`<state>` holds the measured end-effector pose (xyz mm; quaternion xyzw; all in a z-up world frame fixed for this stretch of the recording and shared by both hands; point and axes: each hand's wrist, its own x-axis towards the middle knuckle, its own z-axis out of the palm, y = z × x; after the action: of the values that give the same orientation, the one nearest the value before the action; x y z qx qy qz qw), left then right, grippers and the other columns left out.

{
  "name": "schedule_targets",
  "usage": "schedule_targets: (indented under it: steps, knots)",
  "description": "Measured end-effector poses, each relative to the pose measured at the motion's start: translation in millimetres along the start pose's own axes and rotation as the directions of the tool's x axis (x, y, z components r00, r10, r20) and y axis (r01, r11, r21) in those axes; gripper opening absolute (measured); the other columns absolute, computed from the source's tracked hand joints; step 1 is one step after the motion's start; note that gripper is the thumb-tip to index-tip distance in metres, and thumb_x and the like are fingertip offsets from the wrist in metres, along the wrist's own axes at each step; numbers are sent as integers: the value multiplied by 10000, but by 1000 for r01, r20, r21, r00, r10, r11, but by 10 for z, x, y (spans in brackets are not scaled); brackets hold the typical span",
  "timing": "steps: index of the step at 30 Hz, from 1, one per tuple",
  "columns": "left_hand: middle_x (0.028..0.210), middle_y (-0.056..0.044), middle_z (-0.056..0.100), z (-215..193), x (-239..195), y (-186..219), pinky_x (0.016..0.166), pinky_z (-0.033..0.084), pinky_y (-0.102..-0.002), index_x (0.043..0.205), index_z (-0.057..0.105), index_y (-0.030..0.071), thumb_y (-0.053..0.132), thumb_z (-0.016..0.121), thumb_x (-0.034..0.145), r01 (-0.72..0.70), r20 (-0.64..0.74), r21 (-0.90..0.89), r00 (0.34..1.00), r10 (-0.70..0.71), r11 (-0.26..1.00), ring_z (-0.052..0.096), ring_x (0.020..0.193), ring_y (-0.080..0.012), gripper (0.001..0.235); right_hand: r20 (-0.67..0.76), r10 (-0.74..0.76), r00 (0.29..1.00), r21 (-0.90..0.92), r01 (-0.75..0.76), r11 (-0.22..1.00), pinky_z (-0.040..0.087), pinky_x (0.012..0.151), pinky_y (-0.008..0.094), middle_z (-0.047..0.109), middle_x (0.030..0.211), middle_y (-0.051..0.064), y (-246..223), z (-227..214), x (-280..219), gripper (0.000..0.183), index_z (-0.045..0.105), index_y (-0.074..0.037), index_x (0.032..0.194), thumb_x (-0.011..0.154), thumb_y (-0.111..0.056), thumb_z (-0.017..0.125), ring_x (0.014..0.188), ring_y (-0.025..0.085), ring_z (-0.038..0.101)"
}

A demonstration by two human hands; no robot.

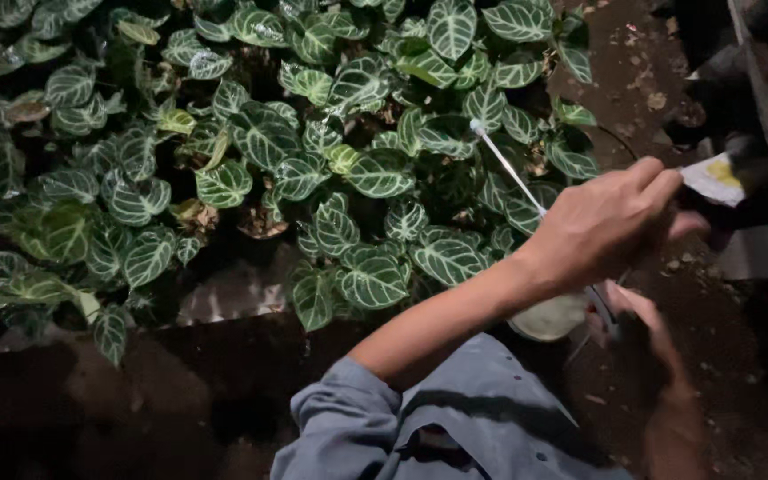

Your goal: The person uses a manual pump sprayer to apply a liquid to rows of potted plants with variegated leaves. They walk along the plant beds, pumping the handle to build pressure and directing the nozzle to mist the foliage.

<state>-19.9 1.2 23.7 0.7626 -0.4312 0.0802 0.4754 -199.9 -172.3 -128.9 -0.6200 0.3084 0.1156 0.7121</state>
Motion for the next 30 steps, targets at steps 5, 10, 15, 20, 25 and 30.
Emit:
schedule_targets:
  steps: [5,10,15,20,25,30]
  knots:
    - [1200,-155,680,-14,-276,-46,816,600,-354,1302,584,41,457,725,937,186,-67,-439,969,-238,879,730,982,-261,571,-27,-409,912,-100,405,909,434,858,213,590,1121,-28,4,-360,-234,347,552,-14,1201,1064,-329,500,984,50,555]
    - [915,-190,757,848,-686,-811,767,562,-412,1052,706,19,545,577,1000,726,90,-194,683,-725,660,719,836,-301,544,-46,-44,998,-238,32,971,367,496,288,551,673,48,-379,-634,-497,373,676,-22,1056,1055,-327,462,548,133,472]
    - [1156,-120,736,2066,-901,-691,925,531,-386,1250,670,37,607,441,1043,798,537,-545,568,-624,258,693,1042,-234,648,43,-62,997,-179,69,981,352,494,278,521,681,14,-541,-1095,-653,378,623,-14,963,1080,-340,470,551,109,452]
    - [1294,-50,668,2614,-808,-156,1012,461,-333,1385,604,45,509,427,1079,550,432,-831,732,-527,84,609,1204,-148,583,81,-45,996,-276,66,959,373,493,295,520,677,19,-548,-1699,-624,361,621,-5,932,1050,-321,493,553,120,467]
    - [1212,-101,696,3295,-754,94,1013,501,-334,1310,649,-45,383,486,1172,413,306,-906,788,-534,90,640,1126,-167,478,78,-23,997,-273,44,961,374,509,287,532,683,19,-459,-2223,-639,401,631,1,919,1070,-336,475,568,122,476]
    - [1249,-71,701,3851,-761,244,1027,490,-292,1304,650,-6,348,497,1121,433,356,-901,761,-543,15,637,1158,-136,426,24,62,998,-273,-53,961,372,569,288,574,764,46,-402,-2762,-720,377,712,-1,1108,1066,-324,522,652,134,493]
